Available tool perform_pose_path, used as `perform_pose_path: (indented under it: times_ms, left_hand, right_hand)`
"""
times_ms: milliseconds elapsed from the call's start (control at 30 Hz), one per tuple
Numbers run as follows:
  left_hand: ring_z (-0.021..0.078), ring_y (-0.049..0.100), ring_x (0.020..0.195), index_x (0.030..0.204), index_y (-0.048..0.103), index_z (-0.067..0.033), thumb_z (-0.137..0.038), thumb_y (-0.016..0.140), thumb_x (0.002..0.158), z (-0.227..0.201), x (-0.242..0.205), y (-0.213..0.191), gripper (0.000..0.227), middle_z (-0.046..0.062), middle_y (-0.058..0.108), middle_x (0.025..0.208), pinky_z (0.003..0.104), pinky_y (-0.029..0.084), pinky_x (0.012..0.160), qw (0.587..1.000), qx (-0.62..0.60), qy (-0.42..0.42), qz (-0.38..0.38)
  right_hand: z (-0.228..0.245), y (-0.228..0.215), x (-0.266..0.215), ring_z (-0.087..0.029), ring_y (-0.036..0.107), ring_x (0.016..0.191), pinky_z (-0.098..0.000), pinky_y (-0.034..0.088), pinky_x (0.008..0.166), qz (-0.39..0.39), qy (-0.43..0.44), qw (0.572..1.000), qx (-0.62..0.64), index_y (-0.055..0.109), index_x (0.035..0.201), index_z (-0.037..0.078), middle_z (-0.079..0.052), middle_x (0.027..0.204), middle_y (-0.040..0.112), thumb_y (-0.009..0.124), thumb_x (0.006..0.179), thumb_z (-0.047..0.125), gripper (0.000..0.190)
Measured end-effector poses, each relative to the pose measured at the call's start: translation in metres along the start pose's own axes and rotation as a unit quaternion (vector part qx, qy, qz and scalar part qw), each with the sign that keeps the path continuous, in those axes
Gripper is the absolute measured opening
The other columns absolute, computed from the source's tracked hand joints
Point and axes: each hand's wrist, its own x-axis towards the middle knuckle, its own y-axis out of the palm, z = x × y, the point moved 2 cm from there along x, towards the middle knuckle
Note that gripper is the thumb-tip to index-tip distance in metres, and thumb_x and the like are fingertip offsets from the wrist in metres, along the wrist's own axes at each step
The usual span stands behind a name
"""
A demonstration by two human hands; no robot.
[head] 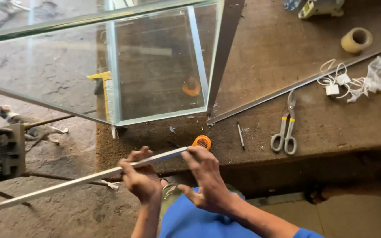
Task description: Measuring, cutting, and fitting aluminum profiles onto a glass display case
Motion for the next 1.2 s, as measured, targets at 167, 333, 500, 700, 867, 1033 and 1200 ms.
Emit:
perform_pose_path:
  times_ms: [167, 333, 500, 700, 867, 1033, 1200]
  left_hand:
    - [0.0325, 0.066, 0.125, 0.095, 0.058, -0.0198, -0.03, 0.038, 0.113, 0.026, -0.043, -0.008, 0.029, 0.011, 0.073, 0.123, 0.05, 0.052, 0.107, 0.979, -0.034, -0.202, 0.012]
    - [0.0221, 0.075, 0.098, 0.109, 0.074, -0.0184, -0.033, 0.064, 0.095, 0.004, -0.058, -0.031, 0.022, 0.004, 0.079, 0.104, 0.04, 0.061, 0.088, 0.821, 0.424, -0.238, 0.299]
    - [0.0341, 0.052, 0.136, 0.155, 0.042, -0.0075, -0.027, 0.093, 0.062, 0.016, -0.045, 0.03, 0.108, 0.016, 0.052, 0.149, 0.046, 0.042, 0.115, 0.565, 0.59, 0.257, 0.516]
    - [0.0452, 0.073, 0.098, 0.147, 0.032, -0.0284, -0.021, 0.047, 0.097, 0.014, -0.016, 0.068, 0.053, 0.008, 0.069, 0.111, 0.059, 0.058, 0.088, 0.432, 0.702, -0.046, 0.564]
    - [0.0415, 0.075, 0.087, 0.116, 0.047, -0.024, -0.055, 0.034, 0.106, -0.02, -0.02, 0.095, 0.035, 0.008, 0.07, 0.094, 0.056, 0.057, 0.079, 0.459, 0.702, -0.004, 0.545]
    - [0.0458, 0.073, 0.084, 0.105, 0.054, -0.0135, -0.052, 0.045, 0.103, -0.032, -0.023, 0.115, 0.04, 0.016, 0.07, 0.086, 0.056, 0.056, 0.075, 0.503, 0.673, 0.034, 0.541]
    - [0.0478, 0.067, 0.079, 0.148, 0.042, -0.0191, -0.033, 0.052, 0.103, -0.058, -0.03, 0.137, 0.049, 0.014, 0.057, 0.09, 0.06, 0.056, 0.068, 0.561, 0.579, 0.094, 0.584]
  right_hand:
    - [-0.046, 0.04, -0.003, -0.025, 0.064, 0.089, -0.0395, 0.048, 0.092, 0.138, -0.126, 0.941, -0.282, 0.063, 0.128, 0.013, -0.005, 0.099, 0.06, 0.066, 0.082, 0.014, 0.046]
    - [-0.09, 0.027, 0.006, -0.023, 0.063, 0.076, -0.0412, 0.047, 0.088, 0.168, -0.132, 0.919, -0.331, 0.061, 0.096, 0.018, -0.001, 0.083, 0.06, 0.065, 0.069, 0.009, 0.028]
    - [-0.087, 0.018, 0.006, -0.018, 0.059, 0.072, -0.0337, 0.047, 0.088, 0.147, -0.189, 0.92, -0.31, 0.055, 0.085, 0.019, 0.002, 0.078, 0.055, 0.058, 0.09, 0.017, 0.006]
    - [-0.151, -0.086, 0.026, -0.038, 0.045, 0.141, -0.0475, 0.034, 0.12, -0.022, -0.069, 0.997, 0.04, 0.053, 0.113, 0.008, -0.014, 0.133, 0.062, 0.087, 0.075, 0.005, 0.051]
    - [-0.412, -0.145, -0.146, -0.051, 0.053, 0.127, -0.0626, 0.043, 0.106, -0.071, 0.574, 0.771, -0.267, 0.041, 0.155, 0.009, -0.026, 0.139, 0.047, 0.073, 0.094, 0.062, 0.087]
    - [-0.371, -0.132, -0.118, -0.052, 0.038, 0.139, -0.0643, 0.039, 0.108, 0.036, 0.649, 0.708, -0.277, 0.015, 0.161, 0.005, -0.034, 0.151, 0.031, 0.067, 0.085, 0.072, 0.114]
    - [-0.428, -0.153, -0.154, -0.057, 0.041, 0.136, -0.0652, 0.037, 0.111, 0.026, 0.663, 0.701, -0.26, 0.008, 0.16, 0.005, -0.039, 0.149, 0.03, 0.078, 0.078, 0.061, 0.121]
